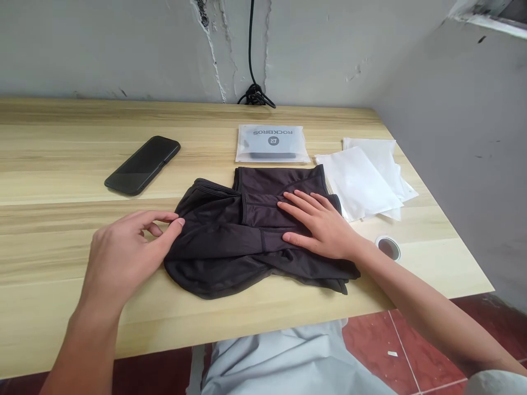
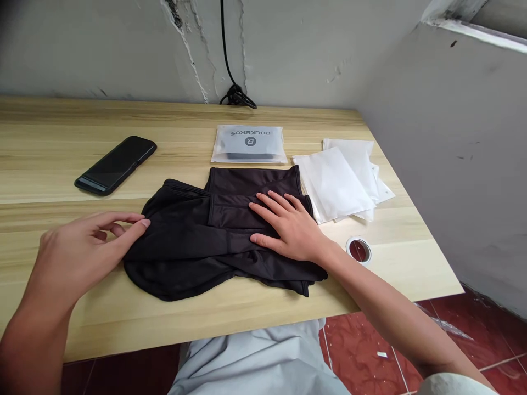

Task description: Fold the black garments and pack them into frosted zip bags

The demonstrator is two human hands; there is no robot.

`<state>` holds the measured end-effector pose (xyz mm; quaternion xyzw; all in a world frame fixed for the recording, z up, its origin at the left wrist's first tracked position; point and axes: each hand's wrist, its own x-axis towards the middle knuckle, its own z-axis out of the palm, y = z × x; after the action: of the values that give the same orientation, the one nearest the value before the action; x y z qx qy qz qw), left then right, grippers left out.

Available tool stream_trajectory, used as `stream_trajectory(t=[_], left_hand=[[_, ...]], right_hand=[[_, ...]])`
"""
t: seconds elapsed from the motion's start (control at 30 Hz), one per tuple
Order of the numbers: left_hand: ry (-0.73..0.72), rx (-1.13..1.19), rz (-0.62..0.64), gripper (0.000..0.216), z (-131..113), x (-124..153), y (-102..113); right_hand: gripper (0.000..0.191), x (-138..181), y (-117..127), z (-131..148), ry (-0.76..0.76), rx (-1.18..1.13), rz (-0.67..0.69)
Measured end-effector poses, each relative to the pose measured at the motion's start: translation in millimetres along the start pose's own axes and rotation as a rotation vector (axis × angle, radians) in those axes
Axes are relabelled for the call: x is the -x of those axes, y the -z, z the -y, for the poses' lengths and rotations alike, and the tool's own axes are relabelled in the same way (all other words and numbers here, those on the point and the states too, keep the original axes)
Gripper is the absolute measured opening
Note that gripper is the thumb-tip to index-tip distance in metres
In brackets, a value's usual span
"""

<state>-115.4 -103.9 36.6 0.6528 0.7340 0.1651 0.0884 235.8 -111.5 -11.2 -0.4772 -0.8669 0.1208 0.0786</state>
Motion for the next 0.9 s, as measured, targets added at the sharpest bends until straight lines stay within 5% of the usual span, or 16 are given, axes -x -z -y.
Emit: stream_trajectory(t=[0.23,0.37,0.6,0.73,0.9], left_hand=[[0.126,-0.029,0.056,0.026,0.9,-6.5,2.8],[0.061,-0.030,0.089,0.024,1.3,-8.0,4.0],[-0.119,-0.125,-0.117,0.025,-1.7,3.5,8.6],[-0.176,0.113,-0.125,0.014,-13.6,4.7,14.5],[-0.248,0.664,0.130,0.011,-61.8,-8.3,14.3]], right_hand=[[0.069,0.5,2.0,0.8,-0.001,-0.008,0.004],[0.069,0.5,2.4,0.1,0.007,-0.015,0.002],[0.069,0.0,3.8,0.4,-0.008,-0.012,0.020],[0.070,0.2,4.3,2.3,-0.015,-0.037,0.022],[0.071,4.7,9.8,-0.7,-0.028,-0.235,-0.116]])
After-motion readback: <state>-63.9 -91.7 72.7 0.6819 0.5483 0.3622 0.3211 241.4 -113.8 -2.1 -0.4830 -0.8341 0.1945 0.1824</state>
